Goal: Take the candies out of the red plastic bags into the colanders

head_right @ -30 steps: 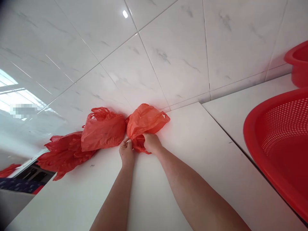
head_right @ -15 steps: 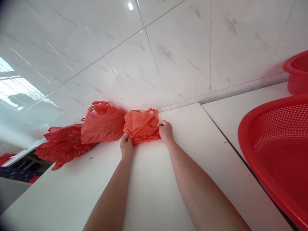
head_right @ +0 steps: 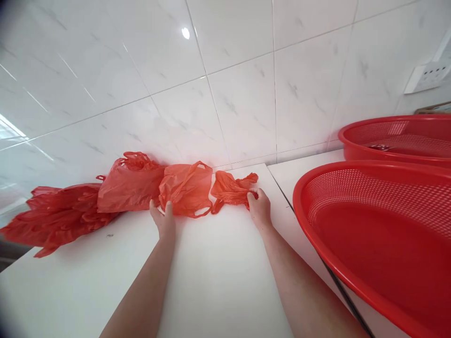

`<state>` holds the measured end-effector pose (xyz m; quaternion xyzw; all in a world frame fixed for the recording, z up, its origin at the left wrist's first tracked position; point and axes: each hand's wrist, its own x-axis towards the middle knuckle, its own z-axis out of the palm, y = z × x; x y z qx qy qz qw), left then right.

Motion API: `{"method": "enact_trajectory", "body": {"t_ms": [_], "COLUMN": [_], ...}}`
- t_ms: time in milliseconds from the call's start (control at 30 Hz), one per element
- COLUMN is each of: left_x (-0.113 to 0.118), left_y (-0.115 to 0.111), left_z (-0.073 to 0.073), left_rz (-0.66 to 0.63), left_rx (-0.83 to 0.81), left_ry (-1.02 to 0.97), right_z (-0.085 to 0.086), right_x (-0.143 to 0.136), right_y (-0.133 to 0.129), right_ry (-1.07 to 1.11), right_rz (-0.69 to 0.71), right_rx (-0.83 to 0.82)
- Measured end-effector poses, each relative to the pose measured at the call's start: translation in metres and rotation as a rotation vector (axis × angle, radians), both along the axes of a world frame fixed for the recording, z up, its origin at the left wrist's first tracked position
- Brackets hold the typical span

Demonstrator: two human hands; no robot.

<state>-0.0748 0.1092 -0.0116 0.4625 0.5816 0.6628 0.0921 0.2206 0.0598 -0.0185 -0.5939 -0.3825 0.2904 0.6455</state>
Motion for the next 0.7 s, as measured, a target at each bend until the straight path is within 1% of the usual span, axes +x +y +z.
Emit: {"method": "enact_trajectory", "body": {"t_ms": [67,100,133,167,267,367,467,500,567,633,700], "left_x": [0.011,0.018,0.025,0.034,0.058,0.077,0.084,0.085,0.082,0.077,0.069], "left_y": [-0.014,-0.022,-0.029,-0.037,-0.059,-0.076,-0.084,-0.084,-0.081,-0.076,-0.07], "left_z": [0.002,0.003,0.002,0.001,-0.002,-0.002,0.0,0.0,-0.002,-0.004,-0.007], "left_rz": [0.05,0.043,0.005,-0.062,-0.264,-0.393,-0.472,-0.493,-0.545,-0.586,-0.563], "left_rx": [0.047,0.074,0.1,0.122,0.141,0.131,0.129,0.116,0.072,0.033,0.017], "left_ry": [0.235,0.357,0.462,0.537,0.689,0.821,0.955,0.983,0.993,0.93,0.782], "right_z": [0.0,0.001,0.001,0.001,0.002,0.004,0.008,0.009,0.01,0.01,0.008], "right_x": [0.005,0.007,0.008,0.009,0.008,0.002,-0.004,-0.005,-0.006,-0.004,0.001], "right_y": [-0.012,-0.016,-0.021,-0.024,-0.035,-0.047,-0.057,-0.059,-0.059,-0.056,-0.052], "right_ry": [-0.054,-0.063,-0.067,-0.07,-0.084,-0.107,-0.129,-0.122,-0.065,0.015,0.052], "right_rz": [-0.048,-0.052,-0.047,-0.033,0.028,0.153,0.362,0.415,0.436,0.361,0.249], "right_rx": [-0.017,-0.025,-0.027,-0.026,-0.02,0.004,0.081,0.092,0.068,0.019,-0.025]}}
